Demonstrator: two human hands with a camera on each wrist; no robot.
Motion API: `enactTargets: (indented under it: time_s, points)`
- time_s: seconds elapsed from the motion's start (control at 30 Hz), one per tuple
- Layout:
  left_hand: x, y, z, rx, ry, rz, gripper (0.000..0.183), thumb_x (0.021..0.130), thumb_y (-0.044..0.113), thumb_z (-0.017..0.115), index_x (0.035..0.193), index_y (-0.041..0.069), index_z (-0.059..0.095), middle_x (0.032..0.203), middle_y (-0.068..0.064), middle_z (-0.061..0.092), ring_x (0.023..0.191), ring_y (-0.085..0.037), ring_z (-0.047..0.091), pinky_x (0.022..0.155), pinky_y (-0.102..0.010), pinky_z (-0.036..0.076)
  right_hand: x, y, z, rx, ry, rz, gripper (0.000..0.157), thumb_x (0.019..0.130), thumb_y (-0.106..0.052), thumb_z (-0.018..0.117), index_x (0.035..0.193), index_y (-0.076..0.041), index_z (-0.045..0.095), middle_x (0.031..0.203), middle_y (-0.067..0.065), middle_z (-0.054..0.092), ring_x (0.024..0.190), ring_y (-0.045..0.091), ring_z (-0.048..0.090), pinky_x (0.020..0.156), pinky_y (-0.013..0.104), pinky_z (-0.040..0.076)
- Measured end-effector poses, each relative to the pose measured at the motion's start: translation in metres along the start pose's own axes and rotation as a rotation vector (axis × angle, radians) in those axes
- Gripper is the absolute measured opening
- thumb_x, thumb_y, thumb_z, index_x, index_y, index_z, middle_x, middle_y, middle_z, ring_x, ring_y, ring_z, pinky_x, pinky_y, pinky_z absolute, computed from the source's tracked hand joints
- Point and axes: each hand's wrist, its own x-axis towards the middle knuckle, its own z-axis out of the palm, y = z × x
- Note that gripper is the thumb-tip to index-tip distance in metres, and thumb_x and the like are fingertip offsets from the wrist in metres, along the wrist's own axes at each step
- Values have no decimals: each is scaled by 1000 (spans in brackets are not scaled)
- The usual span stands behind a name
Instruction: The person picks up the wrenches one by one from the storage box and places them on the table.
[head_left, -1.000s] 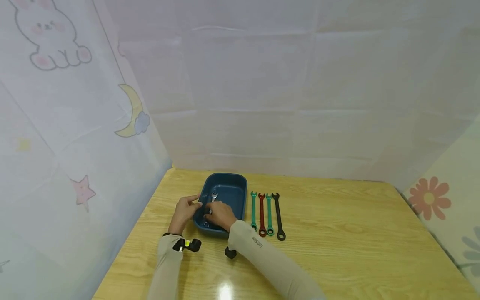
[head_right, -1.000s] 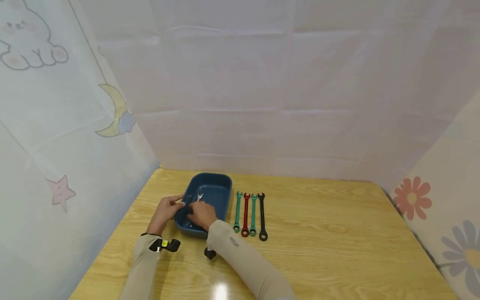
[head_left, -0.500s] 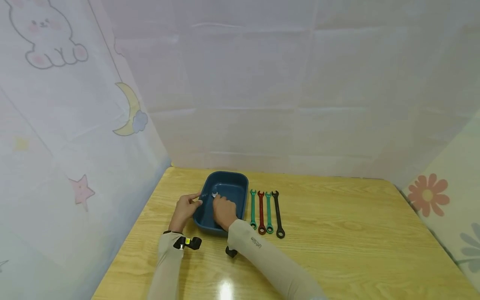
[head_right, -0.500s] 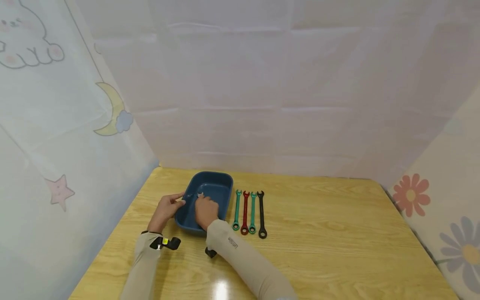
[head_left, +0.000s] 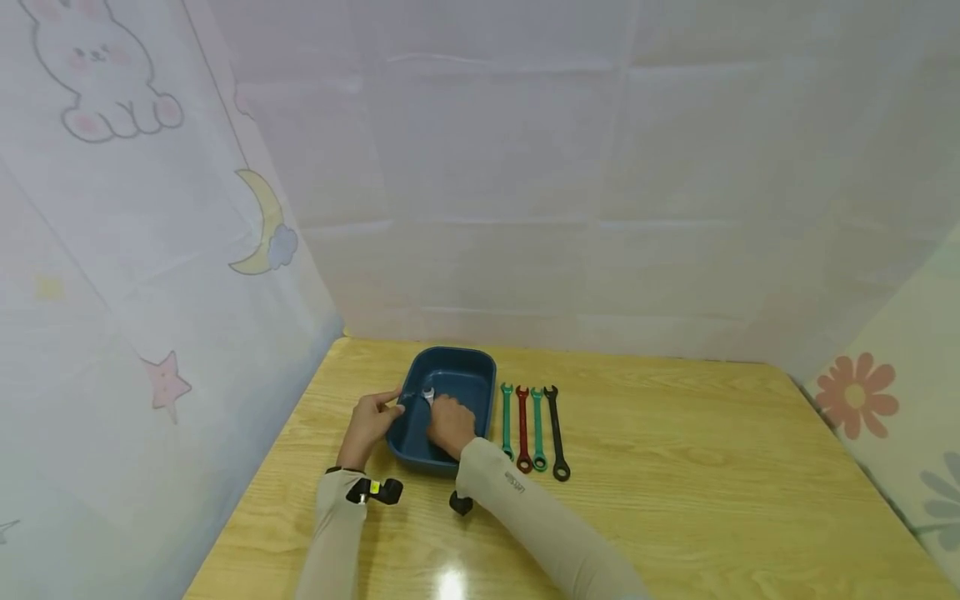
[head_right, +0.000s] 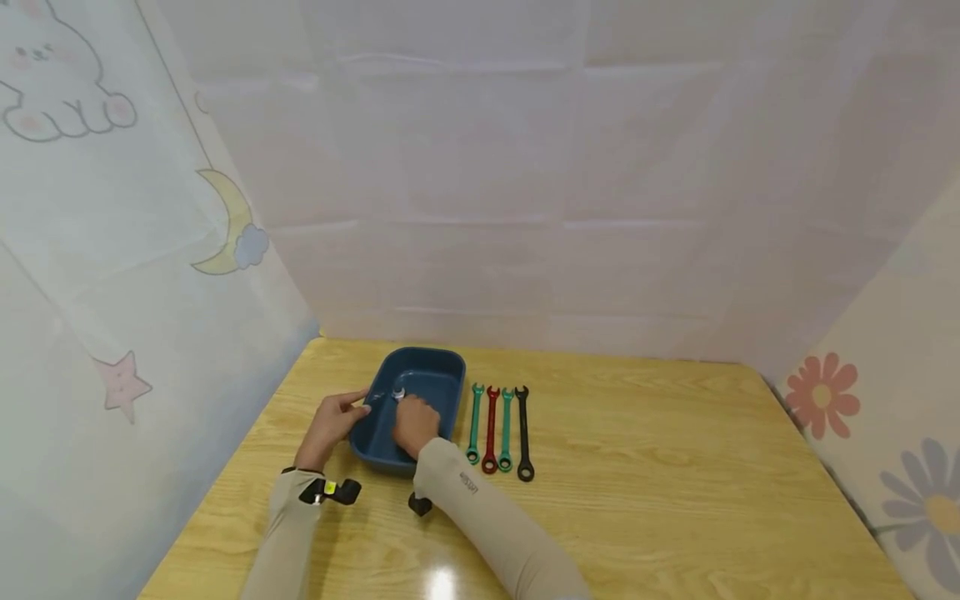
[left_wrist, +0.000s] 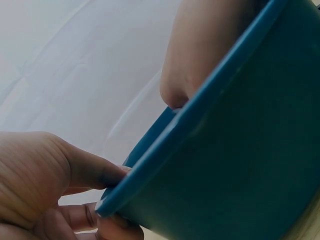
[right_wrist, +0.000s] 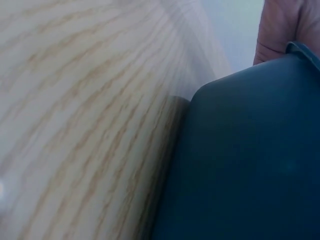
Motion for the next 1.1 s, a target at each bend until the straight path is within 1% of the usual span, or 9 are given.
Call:
enactTargets:
  time_s: [0.1, 0.2, 0.33, 0.43, 0.53, 0.67, 0.87, 1.0, 1.1]
  points:
    - [0, -1, 0, 2, -3, -7, 41, 94, 4, 64, 135, 0, 61, 61, -2, 49, 46, -11, 40, 46, -25, 34, 2, 2, 1, 43, -1, 4, 26, 87, -18, 75, 101, 1, 65, 88, 14, 66, 79, 31, 66, 71, 47, 55]
    - [-1, -2, 0, 3, -3, -11, 42, 94, 4, 65, 135, 0, 61, 60, -1, 48, 45, -11, 39, 45, -25, 33, 3, 4, 2, 85, -4, -3, 18, 87, -16, 74, 95, -2, 65, 83, 11, 64, 73, 28, 64, 67, 45, 53]
    - [-3, -2, 0, 4, -10, -18, 43, 95, 4, 64, 137, 0, 60, 59, -1, 47, 44, -11, 38, 44, -25, 33, 2, 6, 3, 143, -13, -18, 11, 87, -11, 72, 82, -7, 64, 73, 7, 60, 61, 22, 57, 58, 40, 47]
    - [-6, -1, 1, 9, -19, -15, 45, 95, 4, 63, 140, 0, 57, 57, -1, 45, 44, -11, 37, 44, -25, 33, 0, 8, 1, 178, -18, -29, 17, 87, -9, 71, 73, -9, 62, 67, 4, 57, 56, 19, 51, 53, 37, 42]
    - [-6, 0, 1, 31, -23, 17, 48, 95, 3, 63, 142, 1, 55, 56, 1, 42, 44, -11, 35, 45, -26, 32, -1, 8, -1, 202, -12, -38, 22, 86, -8, 72, 69, -10, 59, 63, 4, 53, 54, 19, 49, 52, 35, 39]
    - [-3, 0, 1, 69, -25, 68, 47, 95, 2, 63, 142, 3, 55, 59, 1, 42, 44, -11, 34, 44, -27, 33, 0, 9, -5, 207, -5, -47, 24, 86, -9, 73, 67, -10, 58, 62, 3, 51, 53, 18, 48, 51, 33, 39]
    - [-2, 3, -2, 138, -42, 106, 47, 95, 1, 63, 141, 3, 56, 56, -1, 43, 39, -12, 34, 42, -28, 35, -1, 8, -7, 259, -10, -53, 26, 86, -7, 73, 65, -9, 57, 59, 2, 50, 51, 17, 49, 49, 30, 40]
    - [-2, 4, -1, 219, -22, 141, 46, 93, 0, 64, 139, 1, 58, 56, 0, 47, 40, -11, 37, 43, -27, 34, -3, 9, -8, 300, -17, -45, 33, 86, -3, 71, 59, -11, 52, 53, 1, 46, 47, 15, 47, 46, 28, 38]
    - [0, 4, 1, 269, 5, 172, 44, 92, 0, 64, 136, 0, 60, 55, 2, 45, 42, -10, 35, 44, -26, 32, -1, 10, -8, 309, 2, -50, 39, 85, -2, 70, 55, -13, 47, 51, -2, 42, 44, 14, 44, 44, 27, 37]
